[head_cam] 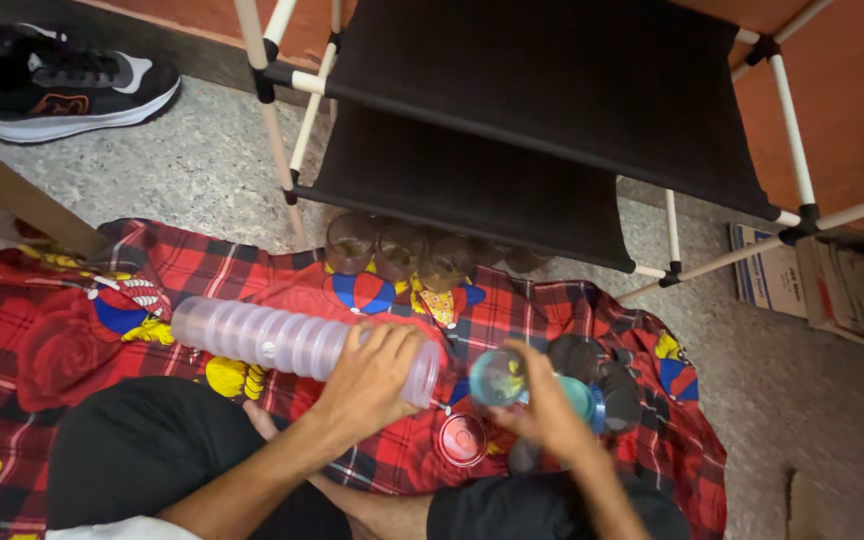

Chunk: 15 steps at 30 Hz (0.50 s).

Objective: The person pours a red liquid from a large plastic bottle into several small plastic containers with colored lids. The person then places the filled containers onto the top shelf of a nearby three-tiered rack.

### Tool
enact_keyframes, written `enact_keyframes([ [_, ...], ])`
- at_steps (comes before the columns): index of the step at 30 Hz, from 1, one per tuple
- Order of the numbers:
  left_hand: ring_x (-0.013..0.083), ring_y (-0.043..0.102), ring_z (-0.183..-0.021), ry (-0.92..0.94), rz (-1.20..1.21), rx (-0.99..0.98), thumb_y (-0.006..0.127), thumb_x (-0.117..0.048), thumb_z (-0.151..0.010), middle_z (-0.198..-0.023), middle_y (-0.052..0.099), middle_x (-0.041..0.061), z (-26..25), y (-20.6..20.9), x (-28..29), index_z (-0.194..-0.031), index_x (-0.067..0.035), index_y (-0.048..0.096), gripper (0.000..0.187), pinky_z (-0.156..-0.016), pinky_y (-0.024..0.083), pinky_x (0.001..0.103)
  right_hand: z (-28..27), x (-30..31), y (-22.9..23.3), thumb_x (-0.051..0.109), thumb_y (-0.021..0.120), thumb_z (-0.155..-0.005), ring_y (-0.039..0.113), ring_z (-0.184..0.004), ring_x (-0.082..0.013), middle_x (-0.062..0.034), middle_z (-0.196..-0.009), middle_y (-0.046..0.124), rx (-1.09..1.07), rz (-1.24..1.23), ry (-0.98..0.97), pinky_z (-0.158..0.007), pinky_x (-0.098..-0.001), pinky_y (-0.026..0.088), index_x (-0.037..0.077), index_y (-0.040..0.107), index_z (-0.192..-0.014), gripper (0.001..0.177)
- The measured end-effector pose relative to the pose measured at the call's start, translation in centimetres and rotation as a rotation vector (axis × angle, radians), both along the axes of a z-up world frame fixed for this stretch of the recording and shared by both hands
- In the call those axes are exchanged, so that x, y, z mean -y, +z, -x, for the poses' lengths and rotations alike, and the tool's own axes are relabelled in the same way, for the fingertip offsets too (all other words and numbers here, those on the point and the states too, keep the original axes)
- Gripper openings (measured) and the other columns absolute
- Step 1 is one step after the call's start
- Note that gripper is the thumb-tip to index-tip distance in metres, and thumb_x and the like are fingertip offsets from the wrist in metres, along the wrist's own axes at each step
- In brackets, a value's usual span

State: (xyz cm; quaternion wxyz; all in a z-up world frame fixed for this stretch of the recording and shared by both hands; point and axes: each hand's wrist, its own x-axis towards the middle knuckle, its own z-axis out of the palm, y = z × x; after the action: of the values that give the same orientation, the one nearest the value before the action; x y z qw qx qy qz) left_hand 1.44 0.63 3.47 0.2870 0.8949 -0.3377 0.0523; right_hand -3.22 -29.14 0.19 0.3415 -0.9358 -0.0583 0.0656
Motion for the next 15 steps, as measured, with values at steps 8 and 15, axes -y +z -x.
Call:
enact_keyframes([
  [8,0.0313,0.054,-0.119,-0.055,-0.102,-0.027,0.092,-0.028,-0.050,-0.125,0.060,0.014,0.7,-1.8,0.8,-0.126,-0.002,0.057,0.088,-0.101,0.035,0.052,1.7,-8.3,2.1,0.013,0.096,-0.063,0.058,-0.130,-0.0300,-0.0145,-0.139,0.055,0.153,-0.309,0.101,-0.109,-0.0403,0.049,0.004,0.048,-0.143,0.093],
  [15,0.0321,0.053,-0.120,-0.051,-0.072,-0.010,0.093,-0.031,-0.049,-0.128,0.060,0.014,0.7,-2.2,1.1,-0.126,-0.001,0.057,0.090,-0.100,0.036,0.052,1.5,-8.5,1.6,0.009,0.091,-0.070,0.055,-0.135,-0.0288,-0.0156,-0.144,0.050,0.100,-0.419,0.087,-0.113,-0.0411,0.050,0.002,0.051,-0.143,0.085],
])
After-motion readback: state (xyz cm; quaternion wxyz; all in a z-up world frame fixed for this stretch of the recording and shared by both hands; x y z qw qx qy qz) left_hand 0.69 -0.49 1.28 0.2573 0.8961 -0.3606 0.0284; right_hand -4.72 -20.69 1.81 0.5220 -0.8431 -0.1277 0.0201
